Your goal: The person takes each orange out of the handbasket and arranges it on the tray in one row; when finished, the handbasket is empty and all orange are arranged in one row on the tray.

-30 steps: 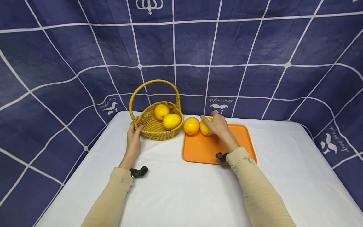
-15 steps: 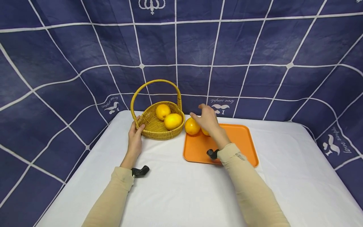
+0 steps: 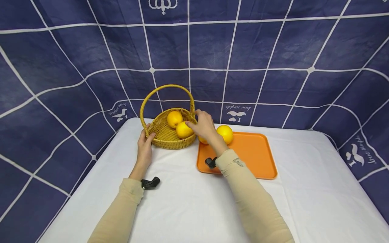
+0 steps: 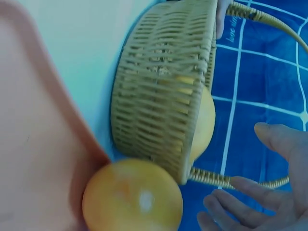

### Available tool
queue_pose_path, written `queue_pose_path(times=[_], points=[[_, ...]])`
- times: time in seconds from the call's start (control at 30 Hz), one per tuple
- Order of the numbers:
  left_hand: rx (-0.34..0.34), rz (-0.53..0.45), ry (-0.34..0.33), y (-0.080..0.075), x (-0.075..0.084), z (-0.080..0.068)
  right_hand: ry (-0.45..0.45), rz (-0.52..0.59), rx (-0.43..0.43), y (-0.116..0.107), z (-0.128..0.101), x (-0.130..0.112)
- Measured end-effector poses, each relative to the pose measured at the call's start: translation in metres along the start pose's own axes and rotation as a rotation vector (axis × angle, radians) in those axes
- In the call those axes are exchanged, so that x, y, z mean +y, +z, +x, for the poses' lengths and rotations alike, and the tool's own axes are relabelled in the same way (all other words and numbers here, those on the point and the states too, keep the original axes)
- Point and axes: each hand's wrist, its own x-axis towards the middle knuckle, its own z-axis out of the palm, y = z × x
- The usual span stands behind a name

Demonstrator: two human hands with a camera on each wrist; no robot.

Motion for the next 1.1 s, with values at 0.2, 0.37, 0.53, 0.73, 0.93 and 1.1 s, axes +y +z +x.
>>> queue_pose_path(times=[0.2,0.37,0.53,0.73,0.93,1.1], points=[[0.003,0.006,0.007,-0.001,-0.002,-0.001,0.002,0.01,-0.037,0.014,0.005,-0.006],[0.0,-0.001,0.014,-0.001,-0.001,0.0,0.02,-0.033,-0.08,0.026,0.011,-0.01],[-0.008,-0.032,0.005,-0.001,-0.001,0.002,-0.001,-0.083,-0.081,0.038,0.015,-0.013],[-0.007,-0.036,-0.006,0.0,-0.001,0.0,0.0,-0.159,-0.094,0.049,0.018,-0.015],[-0.01,-0.063,-0.019,-0.001,0.004,0.0,0.017,-0.251,-0.138,0.051,0.02,-0.022],[-0.024,-0.07,-0.027,-0.002,0.017,-0.004,-0.007,-0.378,-0.18,0.054,0.02,-0.026]])
